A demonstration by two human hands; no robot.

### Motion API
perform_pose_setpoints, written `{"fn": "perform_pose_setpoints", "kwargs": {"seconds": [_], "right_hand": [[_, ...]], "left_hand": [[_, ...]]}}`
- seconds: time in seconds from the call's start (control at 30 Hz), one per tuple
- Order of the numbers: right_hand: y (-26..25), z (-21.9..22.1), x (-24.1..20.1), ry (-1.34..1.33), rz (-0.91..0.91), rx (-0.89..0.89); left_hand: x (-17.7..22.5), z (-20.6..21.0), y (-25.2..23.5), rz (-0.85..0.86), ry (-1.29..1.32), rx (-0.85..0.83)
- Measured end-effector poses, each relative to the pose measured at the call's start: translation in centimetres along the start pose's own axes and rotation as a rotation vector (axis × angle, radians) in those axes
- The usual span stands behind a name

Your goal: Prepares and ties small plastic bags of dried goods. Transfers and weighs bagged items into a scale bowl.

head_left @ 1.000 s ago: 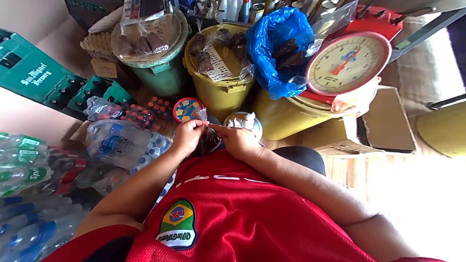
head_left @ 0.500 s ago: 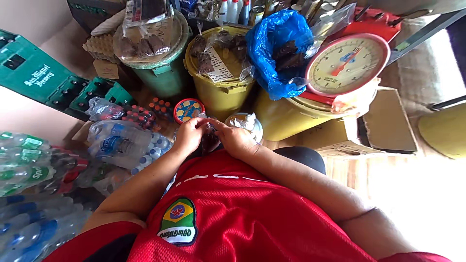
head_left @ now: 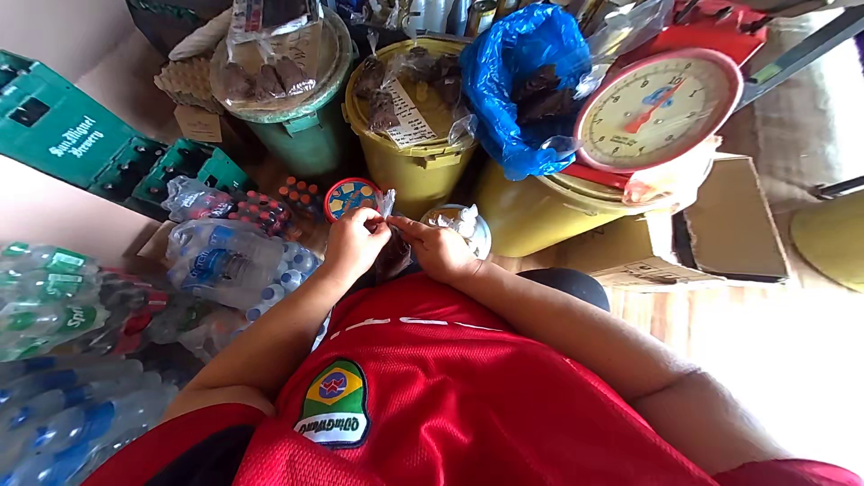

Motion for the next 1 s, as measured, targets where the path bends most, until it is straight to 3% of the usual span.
{"fn": "perform_pose_setpoints", "kwargs": {"seconds": [0.33,0.53,0.7,1.0], "right_hand": [[0.6,0.1,0.2,-0.157,-0.059,0.034],[0.7,0.3,0.4,-0.272,-0.047,0.043],[0.9,0.4,0.7,-0.381,-0.074,0.088],[1.2,0.9,1.2,-0.601,-0.15,0.103]], "left_hand": [[-1.1,0.3,0.2,-0.018,0.213,-0.059],[-0.3,-0.2,0.4,0.14,0.211,-0.023],[-0.8,0.2,-0.3,-0.12,0.289,-0.223],[-2.3,2.5,0.0,-0.38,0.739,-0.335]]}}
Point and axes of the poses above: each hand's wrist, its own y-axis away from the middle knuckle, its own z-axis out of the palm, x = y × z, the point moved 8 cm from there along -y, towards the middle knuckle, and after that the axes turned 3 degrees about -z, right-handed, at the moved point
